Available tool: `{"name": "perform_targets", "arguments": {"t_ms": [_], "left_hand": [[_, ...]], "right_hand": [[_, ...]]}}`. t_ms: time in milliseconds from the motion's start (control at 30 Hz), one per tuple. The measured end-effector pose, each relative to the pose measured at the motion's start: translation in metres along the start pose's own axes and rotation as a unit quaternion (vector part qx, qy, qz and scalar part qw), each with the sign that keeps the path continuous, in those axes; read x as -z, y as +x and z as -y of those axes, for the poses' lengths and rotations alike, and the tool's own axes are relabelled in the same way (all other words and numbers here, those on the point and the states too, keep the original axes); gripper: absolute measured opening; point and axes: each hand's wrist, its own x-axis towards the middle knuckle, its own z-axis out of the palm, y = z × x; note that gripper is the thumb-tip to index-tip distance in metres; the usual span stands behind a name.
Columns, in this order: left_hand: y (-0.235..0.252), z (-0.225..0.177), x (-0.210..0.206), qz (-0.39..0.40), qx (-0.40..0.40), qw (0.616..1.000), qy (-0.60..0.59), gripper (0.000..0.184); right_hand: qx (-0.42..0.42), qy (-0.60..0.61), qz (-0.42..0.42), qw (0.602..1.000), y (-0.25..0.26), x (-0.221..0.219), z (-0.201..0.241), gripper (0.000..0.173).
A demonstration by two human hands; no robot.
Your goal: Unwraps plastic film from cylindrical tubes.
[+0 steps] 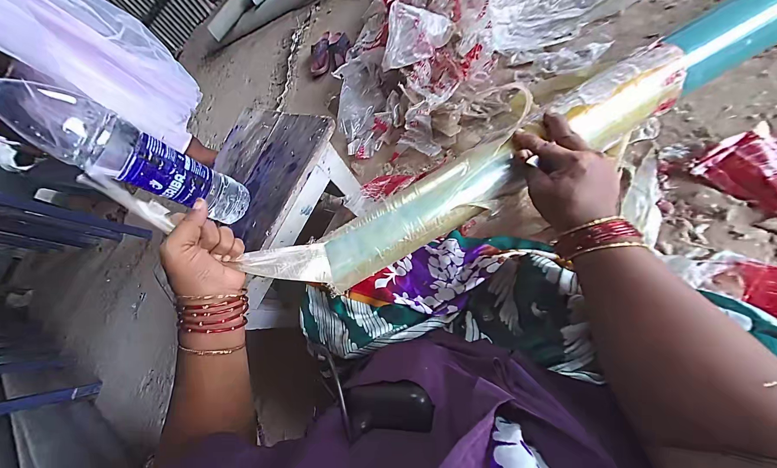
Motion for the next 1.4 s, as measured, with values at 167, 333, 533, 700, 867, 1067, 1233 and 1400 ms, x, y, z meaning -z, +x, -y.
{"name": "perform_targets", "arguments": {"t_ms": [167, 333, 533, 700, 867, 1067, 1233, 1400], "left_hand": [[-0.018, 0.012, -0.001, 0.228, -0.133, 0.754, 0.601, 0.063], [-0.034, 0.013, -0.023, 0.339, -0.105, 0.528, 0.771, 0.071], [-0.011, -0.001, -0.01, 0.455, 0.015, 0.636, 0.623, 0.038], [-0.014, 0.0, 0.021, 0.4, 0.132, 0.774, 0.473, 0.027], [-0.01, 0.001, 0.046, 0.371, 0.218, 0.83, 0.355, 0.027], [0.012, -0.009, 0.035, 0.37, -0.302, 0.638, 0.604, 0.016], [0.038, 0.012, -0.013, 0.31, -0.48, 0.525, 0.631, 0.014], [0.082, 0.058, -0.049, 0.395, -0.494, 0.494, 0.597, 0.01]], "right_hand": [[0.023, 0.034, -0.011, 0.999, 0.002, -0.001, -0.006, 0.04], [-0.002, 0.027, -0.013, 1.0, -0.003, -0.001, -0.002, 0.042], [-0.008, 0.008, -0.029, 1.0, -0.008, 0.001, -0.004, 0.041], [-0.006, -0.007, -0.03, 1.0, -0.011, 0.003, -0.003, 0.043], [-0.001, -0.025, -0.018, 1.0, -0.012, 0.009, -0.007, 0.039], [0.032, 0.01, -0.036, 0.999, -0.014, 0.004, -0.003, 0.041], [0.027, 0.008, -0.062, 0.998, -0.019, -0.001, -0.002, 0.04], [0.033, 0.004, -0.073, 0.997, -0.018, -0.007, -0.002, 0.038]]}}
